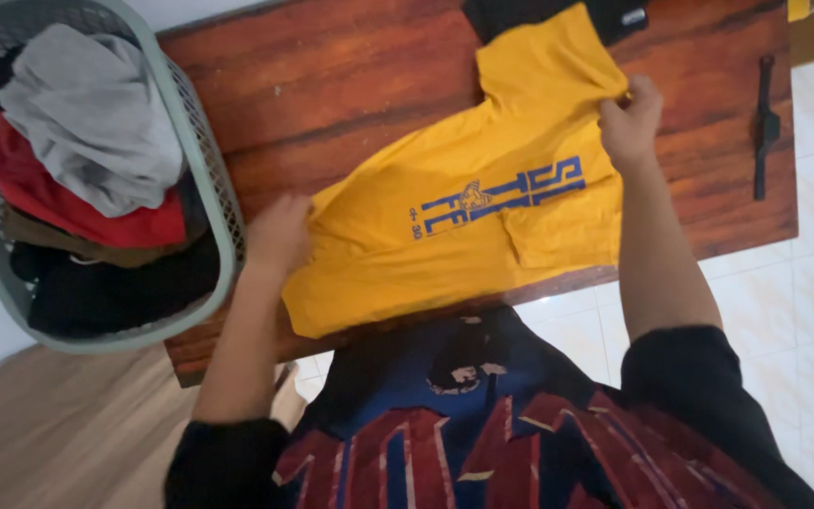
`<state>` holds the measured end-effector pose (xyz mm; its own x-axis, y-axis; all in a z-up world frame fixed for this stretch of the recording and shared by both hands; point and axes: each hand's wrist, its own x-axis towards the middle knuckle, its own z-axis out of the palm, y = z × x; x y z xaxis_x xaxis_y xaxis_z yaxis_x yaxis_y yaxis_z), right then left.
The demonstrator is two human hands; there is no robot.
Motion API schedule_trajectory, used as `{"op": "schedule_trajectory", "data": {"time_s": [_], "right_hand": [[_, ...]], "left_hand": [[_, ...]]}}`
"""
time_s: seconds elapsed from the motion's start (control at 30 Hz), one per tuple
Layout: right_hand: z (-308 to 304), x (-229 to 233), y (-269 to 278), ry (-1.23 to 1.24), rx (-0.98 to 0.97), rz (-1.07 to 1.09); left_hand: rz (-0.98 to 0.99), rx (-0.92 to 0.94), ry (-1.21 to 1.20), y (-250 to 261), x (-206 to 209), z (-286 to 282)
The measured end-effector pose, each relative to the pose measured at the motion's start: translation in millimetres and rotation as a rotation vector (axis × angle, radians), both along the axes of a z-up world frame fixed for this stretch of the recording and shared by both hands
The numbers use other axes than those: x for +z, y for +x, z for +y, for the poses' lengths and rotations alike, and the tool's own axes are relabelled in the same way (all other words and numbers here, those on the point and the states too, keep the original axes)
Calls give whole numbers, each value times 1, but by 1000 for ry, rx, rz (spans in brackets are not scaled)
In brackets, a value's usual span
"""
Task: The person folds several t-shirts one by one on a wooden table. They take each shirt from a laundry basket, lay it flat, fold the sides and bottom, and place the folded shirt on a growing stack. The shirts include black, yellow, red, brown, and blue colors.
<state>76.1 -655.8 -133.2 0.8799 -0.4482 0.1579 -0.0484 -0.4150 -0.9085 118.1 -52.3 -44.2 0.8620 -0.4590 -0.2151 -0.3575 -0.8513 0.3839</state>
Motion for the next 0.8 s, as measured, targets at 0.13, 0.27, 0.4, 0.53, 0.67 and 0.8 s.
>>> {"op": "schedule_trajectory", "data": {"time_s": [0.13,0.27,0.4,0.53,0.67,0.8], "right_hand": [[1,30,-77,144,9,160],[4,43,-125,44,136,429],[14,29,-131,-246,56,399],[20,2,-118,-454,-57,113],[19,-2,-136,-440,-307,204],[47,6,-164,-811,-241,137]], "left_hand": [[177,-96,-4,-56,-2,11],[310,-107,-9,-83,-15,18],[237,-42,-77,-86,-34,23],[167,196,55,-95,-46,29],[-108,412,-33,-109,-43,35],[-6,704,-150,-120,-49,32]]}}
